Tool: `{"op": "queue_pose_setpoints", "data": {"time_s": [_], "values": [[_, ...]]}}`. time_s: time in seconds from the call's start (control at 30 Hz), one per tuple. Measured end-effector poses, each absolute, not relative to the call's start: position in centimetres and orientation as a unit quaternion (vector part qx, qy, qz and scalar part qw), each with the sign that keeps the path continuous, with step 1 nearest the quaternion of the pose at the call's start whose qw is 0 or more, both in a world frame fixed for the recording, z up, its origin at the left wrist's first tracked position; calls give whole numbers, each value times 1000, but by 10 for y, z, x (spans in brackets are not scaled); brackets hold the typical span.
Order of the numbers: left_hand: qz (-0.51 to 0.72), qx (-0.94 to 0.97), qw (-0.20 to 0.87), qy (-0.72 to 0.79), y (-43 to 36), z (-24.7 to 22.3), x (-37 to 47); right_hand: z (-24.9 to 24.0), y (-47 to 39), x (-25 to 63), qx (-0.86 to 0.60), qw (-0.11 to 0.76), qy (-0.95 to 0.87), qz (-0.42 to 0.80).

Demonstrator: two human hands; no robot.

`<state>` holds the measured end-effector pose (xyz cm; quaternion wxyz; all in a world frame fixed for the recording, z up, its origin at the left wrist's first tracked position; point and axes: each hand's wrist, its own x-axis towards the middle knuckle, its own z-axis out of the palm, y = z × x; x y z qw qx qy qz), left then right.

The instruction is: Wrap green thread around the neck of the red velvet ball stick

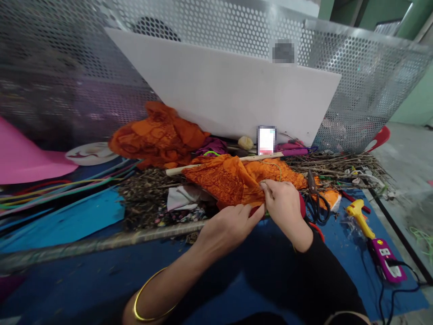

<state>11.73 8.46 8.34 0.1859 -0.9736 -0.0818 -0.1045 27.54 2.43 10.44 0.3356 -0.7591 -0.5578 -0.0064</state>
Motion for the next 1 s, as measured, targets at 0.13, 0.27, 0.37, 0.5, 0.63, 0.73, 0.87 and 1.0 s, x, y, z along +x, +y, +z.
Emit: {"op": "queue_pose_setpoints", "data": {"time_s": [0.13, 0.27, 0.37, 0.5, 0.63, 0.73, 0.87, 1.0], "values": [[-113, -972, 188, -78, 85, 82, 118, 105, 26, 276, -769, 326, -551, 1], [-143, -970, 181, -84, 89, 83, 117, 105, 26, 277, -748, 364, -551, 67], [-139, -973, 160, -91, 95, 83, 115, 108, 24, 279, -692, 448, -547, 145], [-124, -975, 140, -119, 105, 86, 112, 123, 14, 283, -626, 539, -529, 191], [-117, -968, 136, -173, 116, 93, 105, 139, -4, 298, -607, 576, -489, 246], [-113, -964, 136, -200, 123, 97, 98, 141, -11, 317, -616, 593, -438, 278], [-140, -968, 98, -184, 127, 99, 93, 129, 0, 343, -633, 637, -365, 245], [-227, -955, 153, -114, 121, 101, 90, 107, 20, 354, -660, 634, -345, 208]]}}
